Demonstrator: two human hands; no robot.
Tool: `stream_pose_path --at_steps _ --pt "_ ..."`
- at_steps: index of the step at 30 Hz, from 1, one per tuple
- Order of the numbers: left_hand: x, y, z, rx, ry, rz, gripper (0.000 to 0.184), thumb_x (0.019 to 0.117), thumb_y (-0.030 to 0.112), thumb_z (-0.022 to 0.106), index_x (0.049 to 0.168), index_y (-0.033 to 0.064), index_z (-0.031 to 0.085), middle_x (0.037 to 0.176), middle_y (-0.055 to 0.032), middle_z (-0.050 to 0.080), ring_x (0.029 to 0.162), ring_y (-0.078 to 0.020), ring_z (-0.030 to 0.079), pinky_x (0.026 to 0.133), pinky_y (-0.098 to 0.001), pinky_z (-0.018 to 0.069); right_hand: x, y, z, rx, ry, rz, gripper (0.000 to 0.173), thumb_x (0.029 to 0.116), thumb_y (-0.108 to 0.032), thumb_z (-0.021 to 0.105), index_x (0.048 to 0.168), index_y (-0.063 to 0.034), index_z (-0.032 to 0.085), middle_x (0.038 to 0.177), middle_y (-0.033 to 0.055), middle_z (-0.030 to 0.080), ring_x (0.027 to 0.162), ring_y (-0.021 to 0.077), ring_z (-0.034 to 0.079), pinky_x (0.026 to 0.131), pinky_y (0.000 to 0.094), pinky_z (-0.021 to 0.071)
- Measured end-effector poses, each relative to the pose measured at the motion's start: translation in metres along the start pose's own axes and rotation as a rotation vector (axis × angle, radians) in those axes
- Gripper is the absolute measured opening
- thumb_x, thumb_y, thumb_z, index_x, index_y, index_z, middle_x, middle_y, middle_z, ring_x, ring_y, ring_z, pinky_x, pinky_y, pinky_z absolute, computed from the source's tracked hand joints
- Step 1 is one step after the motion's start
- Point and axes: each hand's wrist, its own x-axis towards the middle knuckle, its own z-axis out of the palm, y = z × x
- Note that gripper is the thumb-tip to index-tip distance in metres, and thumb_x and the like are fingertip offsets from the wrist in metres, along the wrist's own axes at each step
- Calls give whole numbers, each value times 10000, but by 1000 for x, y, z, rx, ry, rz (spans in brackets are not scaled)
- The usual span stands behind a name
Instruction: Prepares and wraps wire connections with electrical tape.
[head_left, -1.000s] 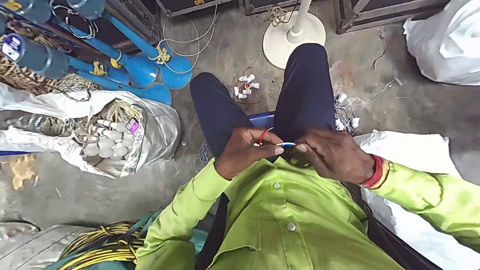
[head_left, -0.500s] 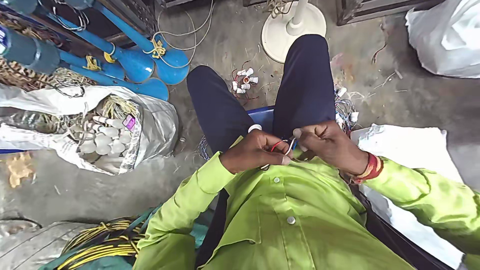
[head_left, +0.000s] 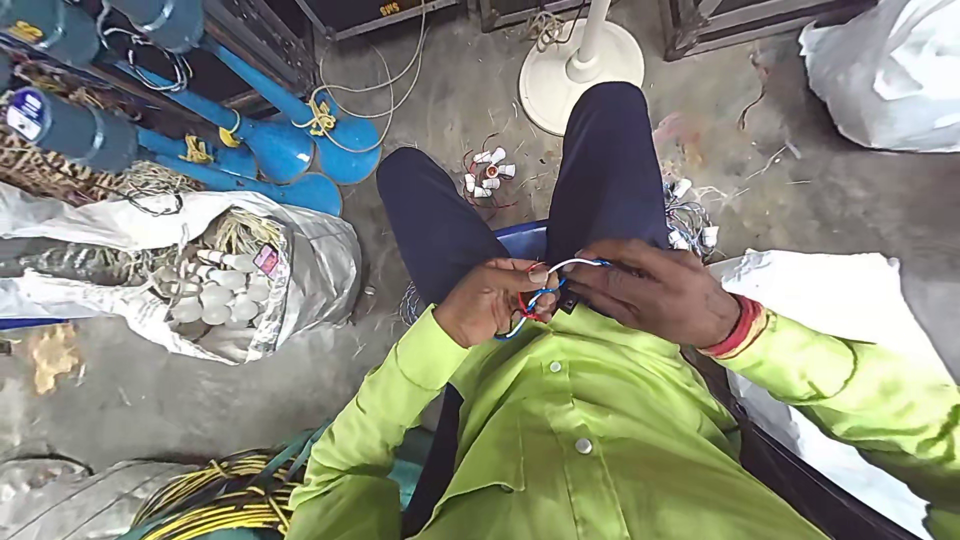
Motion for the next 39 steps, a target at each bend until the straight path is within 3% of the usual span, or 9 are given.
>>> stream_pose_path --at_steps 3,7,11,14,17,20,23,26,39 --pt "1 -2 2 27 41 12 202 966 153 547 891 110 729 778 4 686 706 -82 664 707 -258 580 6 -1 -1 -78 8 -51 155 997 -165 632 1049 -101 764 1067 161 692 856 275 677 616 369 544" --pt "5 0 6 127 215 85 182 974 110 563 912 92 734 823 -12 693 699 -71 645 669 -230 563 12 -1 -3 106 -129 14 239 1011 -257 581 958 -111 762 1005 69 638 1009 230 591 839 328 516" --pt "14 0 14 133 231 104 189 990 54 559 949 56 743 872 -26 721 730 -64 660 684 -223 568 7 -3 -16 441 -194 158 254 1006 -321 597 879 -144 728 1042 -17 629 1083 109 557 915 237 475" --pt "18 -1 18 158 236 118 194 1002 68 553 963 56 743 876 -17 716 733 -58 656 679 -216 562 2 0 -15 443 -112 101 262 1045 -285 560 915 -103 696 997 -1 686 1080 132 610 976 297 481" --pt "16 -3 17 311 259 148 188 1017 70 555 1014 16 735 893 -38 716 755 -75 657 716 -243 568 0 1 -11 223 -67 55 256 1060 -251 523 1005 -98 721 879 -1 687 942 170 613 847 347 467" --pt "7 -4 18 561 269 239 197 1027 106 581 1041 -13 737 895 -55 731 779 -90 677 735 -263 581 3 -2 -10 159 -42 128 260 1049 -257 504 993 -95 700 818 -2 633 833 150 575 746 307 471" --pt "-1 -2 16 705 242 300 295 1038 174 577 1250 -1 683 1097 -73 728 935 -110 689 837 -295 584 3 -1 -10 158 -38 194 291 1058 -285 480 949 -83 659 798 2 570 767 116 541 661 256 460" --pt "-6 -3 15 722 202 329 371 1060 176 513 1370 -7 602 1125 -96 715 1004 -149 679 897 -339 569 1 2 -11 168 -25 203 299 1063 -281 471 953 -71 653 775 -8 546 730 86 515 624 224 431" --pt "2 -18 32 1303 454 788 256 990 83 604 1194 25 749 996 -80 726 871 -104 686 772 -271 595 0 1 -10 184 30 192 267 1020 -237 534 939 -53 710 764 -1 606 715 69 524 612 216 423"
